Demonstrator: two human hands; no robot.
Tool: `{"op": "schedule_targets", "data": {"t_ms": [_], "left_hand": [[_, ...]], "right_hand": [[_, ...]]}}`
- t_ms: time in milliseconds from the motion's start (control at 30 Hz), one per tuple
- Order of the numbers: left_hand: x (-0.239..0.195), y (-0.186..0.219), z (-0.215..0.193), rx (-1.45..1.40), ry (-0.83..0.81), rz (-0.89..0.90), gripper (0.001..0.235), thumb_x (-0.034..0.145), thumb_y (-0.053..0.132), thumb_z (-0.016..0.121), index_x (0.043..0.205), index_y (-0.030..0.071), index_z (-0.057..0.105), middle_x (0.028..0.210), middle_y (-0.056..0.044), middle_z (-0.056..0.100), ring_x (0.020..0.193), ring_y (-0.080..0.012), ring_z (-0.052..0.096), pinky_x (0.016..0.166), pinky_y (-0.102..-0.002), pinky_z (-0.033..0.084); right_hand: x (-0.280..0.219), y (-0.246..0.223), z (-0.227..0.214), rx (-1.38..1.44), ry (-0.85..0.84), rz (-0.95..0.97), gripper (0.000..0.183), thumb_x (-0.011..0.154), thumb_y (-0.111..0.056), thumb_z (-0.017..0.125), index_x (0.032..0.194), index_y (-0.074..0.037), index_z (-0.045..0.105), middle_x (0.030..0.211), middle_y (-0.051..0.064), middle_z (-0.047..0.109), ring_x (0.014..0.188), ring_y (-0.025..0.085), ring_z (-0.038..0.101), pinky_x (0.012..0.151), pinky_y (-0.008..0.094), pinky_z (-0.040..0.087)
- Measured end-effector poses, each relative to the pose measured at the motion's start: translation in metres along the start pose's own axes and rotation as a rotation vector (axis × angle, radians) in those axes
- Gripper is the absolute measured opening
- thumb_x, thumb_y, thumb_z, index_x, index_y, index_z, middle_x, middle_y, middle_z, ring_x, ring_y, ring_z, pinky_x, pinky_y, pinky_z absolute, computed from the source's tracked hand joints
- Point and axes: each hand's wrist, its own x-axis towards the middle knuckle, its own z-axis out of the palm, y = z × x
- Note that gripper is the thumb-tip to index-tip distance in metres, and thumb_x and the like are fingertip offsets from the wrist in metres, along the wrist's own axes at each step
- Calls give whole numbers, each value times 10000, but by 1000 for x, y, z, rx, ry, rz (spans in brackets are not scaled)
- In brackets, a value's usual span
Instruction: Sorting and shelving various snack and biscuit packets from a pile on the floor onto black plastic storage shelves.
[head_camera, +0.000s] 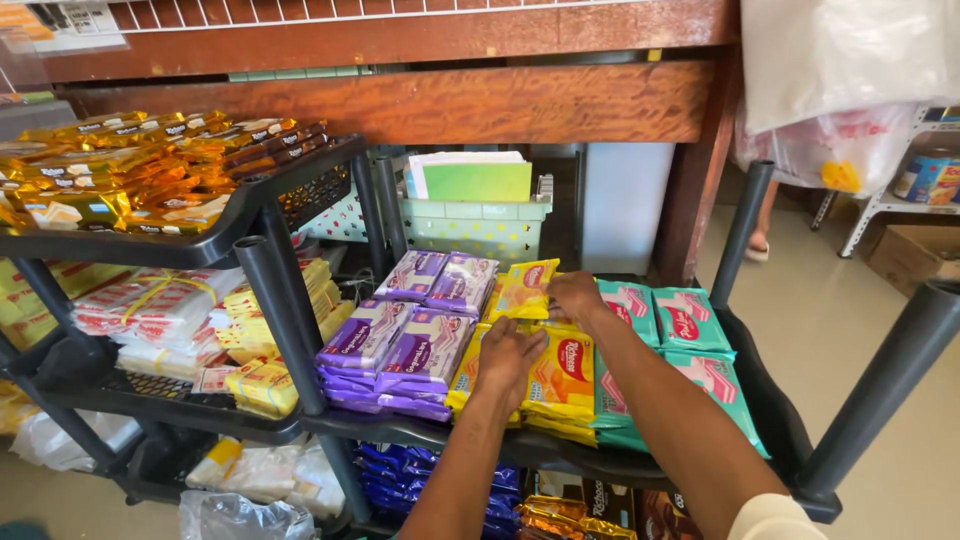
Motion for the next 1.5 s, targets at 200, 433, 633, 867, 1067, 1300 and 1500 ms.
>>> {"op": "schedule_targets", "data": {"t_ms": [200,433,633,867,1067,1300,1500], "left_hand": [[16,-15,-16,-92,18,-59,744,966,28,508,1598,10,116,1581,-152,337,1261,-384,590,1042,-448,522],[8,-12,-14,-154,-48,2,207,935,-16,564,1101,60,467,1074,-131,551,1066,-310,631,971,-436,545],[6,-7,-9,-162,-28,8,170,922,-30,559,1010,84,470,999,-93,535,1026,-288,631,955,-433,533],[-36,27,10,-82,67,-27,396,959,22,480,1349,51,419,1264,-147,543,1161,-314,664,1010,-407,544],[-109,34,10,-154,56,-12,351,980,85,498,1318,4,547,1126,-189,656,932,-306,722,859,-401,574],[-229,21,4,-138,83,-30,229,977,131,599,1194,73,642,934,-78,712,814,-233,709,751,-366,570],[-304,-30,-33,-12,102,-174,228,986,182,661,1169,46,658,967,-68,717,829,-183,708,755,-315,566]], "right_hand": [[-7,-13,22,-276,9,-16,146,849,-67,720,948,37,750,875,188,744,729,275,740,607,383,622],[-38,-34,39,-1019,123,-218,267,808,-232,743,986,-35,767,1072,219,727,1044,371,690,914,456,539],[-39,-32,28,-979,47,-272,272,803,-224,742,1015,-60,784,1070,201,745,1036,350,714,920,426,554],[-84,-54,31,-844,-46,-175,253,831,-219,716,930,2,790,875,198,790,836,312,789,805,401,590],[-176,-58,28,-766,33,-485,228,884,-206,696,1041,-64,780,931,168,768,841,251,738,770,352,561],[-309,-52,13,-483,-75,-524,165,972,-102,686,1112,-49,754,828,92,688,685,136,590,604,291,472],[-395,-16,-5,-441,-165,-512,137,970,-68,686,1090,-33,745,957,31,679,738,67,545,634,235,444]]}}
